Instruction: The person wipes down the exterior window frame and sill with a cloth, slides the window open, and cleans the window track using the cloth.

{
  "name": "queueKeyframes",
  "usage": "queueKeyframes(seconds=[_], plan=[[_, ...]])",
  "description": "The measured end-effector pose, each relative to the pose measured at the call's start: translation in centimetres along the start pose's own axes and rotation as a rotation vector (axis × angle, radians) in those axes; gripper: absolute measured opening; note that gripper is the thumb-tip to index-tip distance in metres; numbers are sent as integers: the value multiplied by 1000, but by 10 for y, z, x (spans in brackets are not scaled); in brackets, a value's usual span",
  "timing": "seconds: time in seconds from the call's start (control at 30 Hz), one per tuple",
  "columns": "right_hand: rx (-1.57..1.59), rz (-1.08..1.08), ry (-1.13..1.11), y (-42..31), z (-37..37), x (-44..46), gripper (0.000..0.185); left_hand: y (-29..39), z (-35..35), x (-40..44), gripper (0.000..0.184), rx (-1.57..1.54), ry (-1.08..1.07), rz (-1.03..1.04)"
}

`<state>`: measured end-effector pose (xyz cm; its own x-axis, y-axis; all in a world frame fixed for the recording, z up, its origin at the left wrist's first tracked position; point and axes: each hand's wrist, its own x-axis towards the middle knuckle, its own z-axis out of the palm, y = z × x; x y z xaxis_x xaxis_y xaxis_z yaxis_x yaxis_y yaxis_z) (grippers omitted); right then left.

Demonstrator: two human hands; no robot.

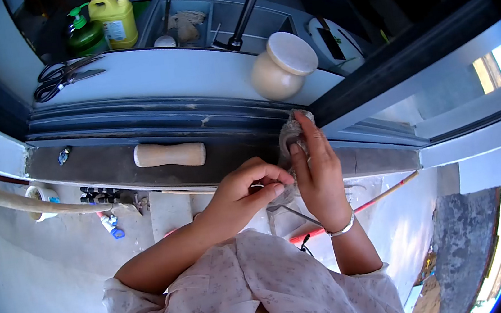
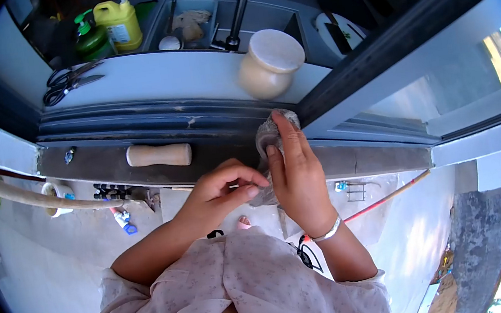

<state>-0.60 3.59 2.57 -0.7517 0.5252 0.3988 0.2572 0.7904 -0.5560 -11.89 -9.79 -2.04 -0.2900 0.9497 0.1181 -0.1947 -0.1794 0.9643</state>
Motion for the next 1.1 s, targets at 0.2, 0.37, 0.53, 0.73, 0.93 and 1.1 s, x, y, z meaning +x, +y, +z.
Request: queueKeyframes(seconds=[0.2, 0.37, 0.53, 0.73, 0.93, 1.1], plan=[[-426, -188, -137, 12, 34, 24, 39, -15, -7, -8, 18, -31, 77, -92], [-438, -282, -119, -5, 58, 32, 33, -17, -22, -22, 18, -3, 82, -94], [-162, -410, -172, -28, 91, 50, 33, -7, -40, -45, 19, -5, 297, -52], [204, -259, -120, -24, 98, 51, 33, 5, -39, -46, 19, -13, 326, 38], [140, -182, 95, -12, 49, 40, 38, 19, -20, -29, 13, -133, 141, -51], [-298, -154, 64, 8, 19, 25, 47, 1, 1, 2, 12, -198, 68, 62]])
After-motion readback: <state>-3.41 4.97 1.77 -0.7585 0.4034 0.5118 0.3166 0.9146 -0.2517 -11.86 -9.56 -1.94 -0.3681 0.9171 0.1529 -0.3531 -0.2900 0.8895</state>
